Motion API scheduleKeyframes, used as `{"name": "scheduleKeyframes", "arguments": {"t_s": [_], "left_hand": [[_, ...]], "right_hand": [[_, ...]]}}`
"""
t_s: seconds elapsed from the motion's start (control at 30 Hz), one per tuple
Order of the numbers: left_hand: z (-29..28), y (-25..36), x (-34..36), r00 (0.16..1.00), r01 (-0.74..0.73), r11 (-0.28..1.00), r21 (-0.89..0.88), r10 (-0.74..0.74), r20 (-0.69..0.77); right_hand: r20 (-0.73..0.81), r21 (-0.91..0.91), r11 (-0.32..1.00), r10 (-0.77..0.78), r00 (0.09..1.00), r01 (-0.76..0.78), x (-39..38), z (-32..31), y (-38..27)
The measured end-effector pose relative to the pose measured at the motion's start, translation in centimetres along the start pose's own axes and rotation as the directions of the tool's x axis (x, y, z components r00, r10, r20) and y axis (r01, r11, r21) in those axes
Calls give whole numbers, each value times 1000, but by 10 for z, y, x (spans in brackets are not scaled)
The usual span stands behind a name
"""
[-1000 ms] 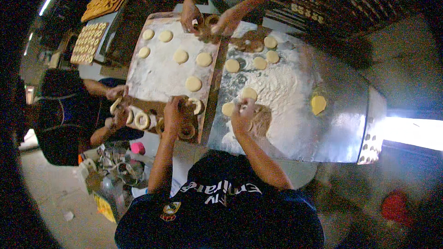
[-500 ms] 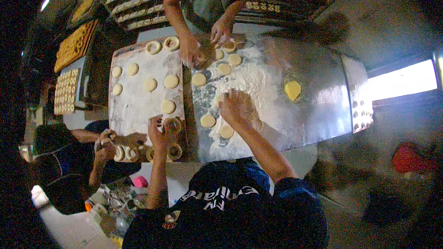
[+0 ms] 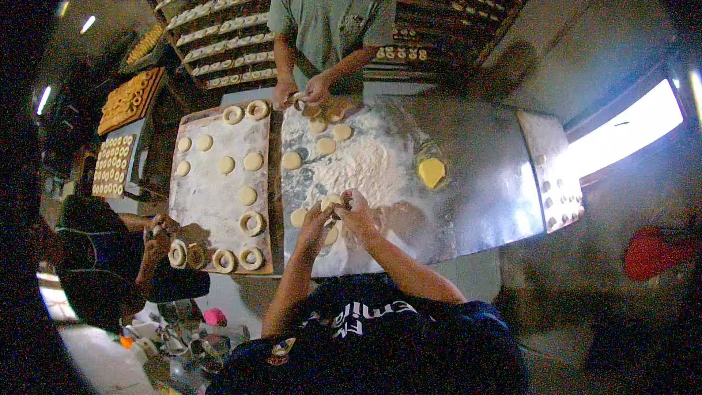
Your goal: The person shapes dough balls into ring shapes by hand and places them onto a wooden board. Two other people are also shaping dough at the same table. The person repeatedly picks up dough, forms it into a ring, and arranges it on the board.
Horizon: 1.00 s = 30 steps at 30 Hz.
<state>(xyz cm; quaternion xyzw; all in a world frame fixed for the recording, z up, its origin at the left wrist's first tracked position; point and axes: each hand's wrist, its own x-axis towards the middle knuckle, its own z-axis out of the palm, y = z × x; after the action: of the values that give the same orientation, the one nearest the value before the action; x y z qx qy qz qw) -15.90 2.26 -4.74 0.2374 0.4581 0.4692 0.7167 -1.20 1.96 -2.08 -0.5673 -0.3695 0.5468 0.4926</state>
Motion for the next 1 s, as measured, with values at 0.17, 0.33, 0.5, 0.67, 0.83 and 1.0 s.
{"name": "scheduleKeyframes", "arguments": {"t_s": [0.17, 0.33, 0.5, 0.67, 0.83, 1.0], "left_hand": [[58, -19, -3, 871, -489, 826, 279, 482, 100], [116, -13, 1, 898, -440, 873, 209, 427, 109], [146, -26, -12, 877, -320, 904, -285, 396, 271], [113, -47, 8, 842, -478, 801, 361, 535, -73], [91, -48, 10, 829, -330, 711, 621, 533, -171], [76, -35, -27, 869, -173, 842, 510, 375, -323]], "right_hand": [[-49, -307, 940, -169, 984, 146, 6, -47, -22], [6, 335, 942, -45, 999, 40, 19, -87, -10], [4, 401, 902, 172, 985, -159, 31, -118, -30], [184, 517, 850, 4, 983, -100, 14, -108, -34], [301, 355, 867, 248, 921, -349, 2, -79, -15], [171, 205, 912, 324, 931, -355, -12, -56, -3]]}}
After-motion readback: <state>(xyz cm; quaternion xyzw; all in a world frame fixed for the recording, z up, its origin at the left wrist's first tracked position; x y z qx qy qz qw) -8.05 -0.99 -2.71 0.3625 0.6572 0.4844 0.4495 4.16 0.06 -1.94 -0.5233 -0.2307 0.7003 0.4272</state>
